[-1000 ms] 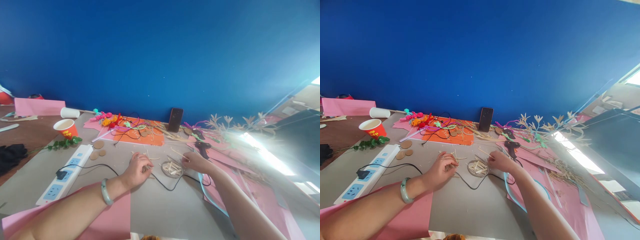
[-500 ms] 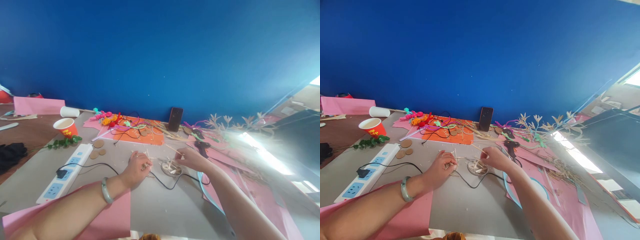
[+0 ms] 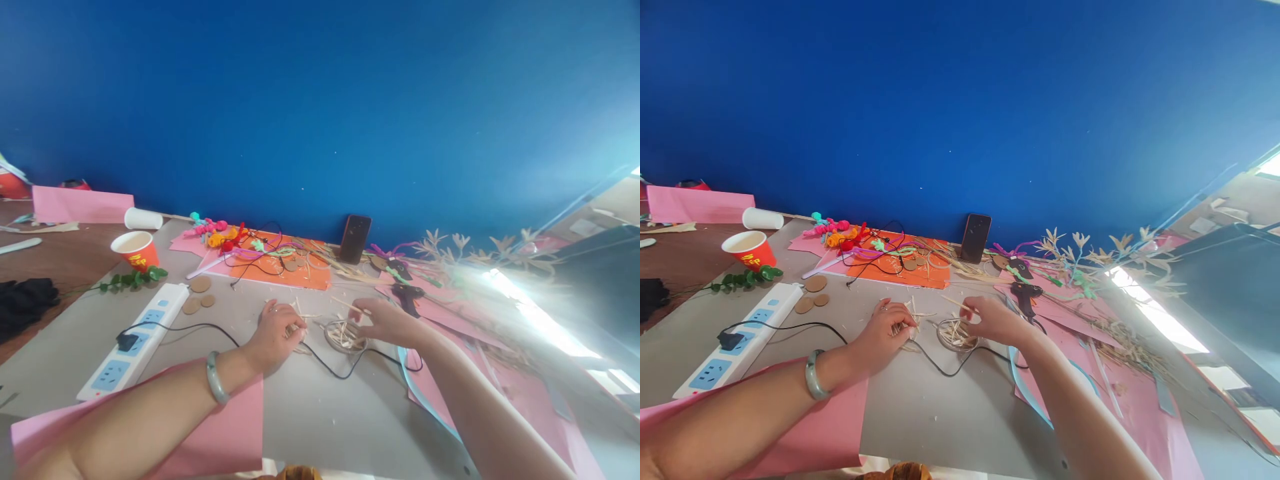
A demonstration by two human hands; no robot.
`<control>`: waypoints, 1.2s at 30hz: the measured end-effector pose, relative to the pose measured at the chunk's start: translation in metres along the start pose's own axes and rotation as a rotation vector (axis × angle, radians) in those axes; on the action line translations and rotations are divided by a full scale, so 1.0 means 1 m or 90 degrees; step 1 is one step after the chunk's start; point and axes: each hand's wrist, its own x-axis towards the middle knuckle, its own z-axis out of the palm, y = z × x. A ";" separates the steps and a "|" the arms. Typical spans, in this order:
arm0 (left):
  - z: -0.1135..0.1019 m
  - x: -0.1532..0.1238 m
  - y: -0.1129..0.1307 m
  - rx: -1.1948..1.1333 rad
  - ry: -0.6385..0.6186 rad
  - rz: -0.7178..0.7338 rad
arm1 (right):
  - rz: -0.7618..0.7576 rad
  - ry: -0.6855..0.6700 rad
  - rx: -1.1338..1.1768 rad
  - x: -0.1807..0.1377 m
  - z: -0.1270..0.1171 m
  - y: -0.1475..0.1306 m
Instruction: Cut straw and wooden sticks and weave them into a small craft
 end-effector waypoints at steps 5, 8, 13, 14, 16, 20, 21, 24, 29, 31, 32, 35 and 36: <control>-0.002 0.001 0.002 0.025 0.020 -0.031 | -0.033 0.071 -0.004 0.018 0.012 -0.015; -0.006 0.002 0.006 0.039 0.018 -0.044 | -0.033 0.045 -0.078 0.039 0.025 -0.023; -0.010 0.003 0.008 0.054 0.029 -0.064 | 0.011 -0.013 -0.144 0.061 0.038 -0.033; -0.009 0.003 0.007 0.058 0.035 -0.070 | 0.012 -0.016 -0.147 0.063 0.038 -0.034; -0.009 0.003 0.005 0.059 0.047 -0.082 | 0.012 -0.022 -0.152 0.062 0.036 -0.035; -0.008 0.003 0.004 0.033 0.074 -0.101 | 0.006 -0.009 -0.134 0.052 0.029 -0.035; -0.008 0.003 0.004 0.023 0.083 -0.104 | -0.004 0.003 -0.114 0.048 0.028 -0.035; -0.007 0.002 0.005 -0.013 0.105 -0.099 | -0.068 0.030 -0.028 0.036 0.025 -0.037; -0.007 -0.001 0.005 -0.057 0.077 -0.026 | -0.124 -0.004 0.059 0.019 0.027 -0.047; -0.008 -0.002 0.006 -0.066 0.090 -0.015 | -0.139 -0.020 0.079 0.015 0.028 -0.050; -0.008 -0.001 0.006 -0.072 0.099 -0.011 | -0.145 -0.027 0.086 0.014 0.028 -0.051; -0.009 0.000 0.006 -0.078 0.089 0.022 | -0.150 -0.041 0.100 0.011 0.027 -0.052; -0.009 0.001 0.006 -0.073 0.079 0.033 | -0.150 -0.046 0.104 0.010 0.026 -0.051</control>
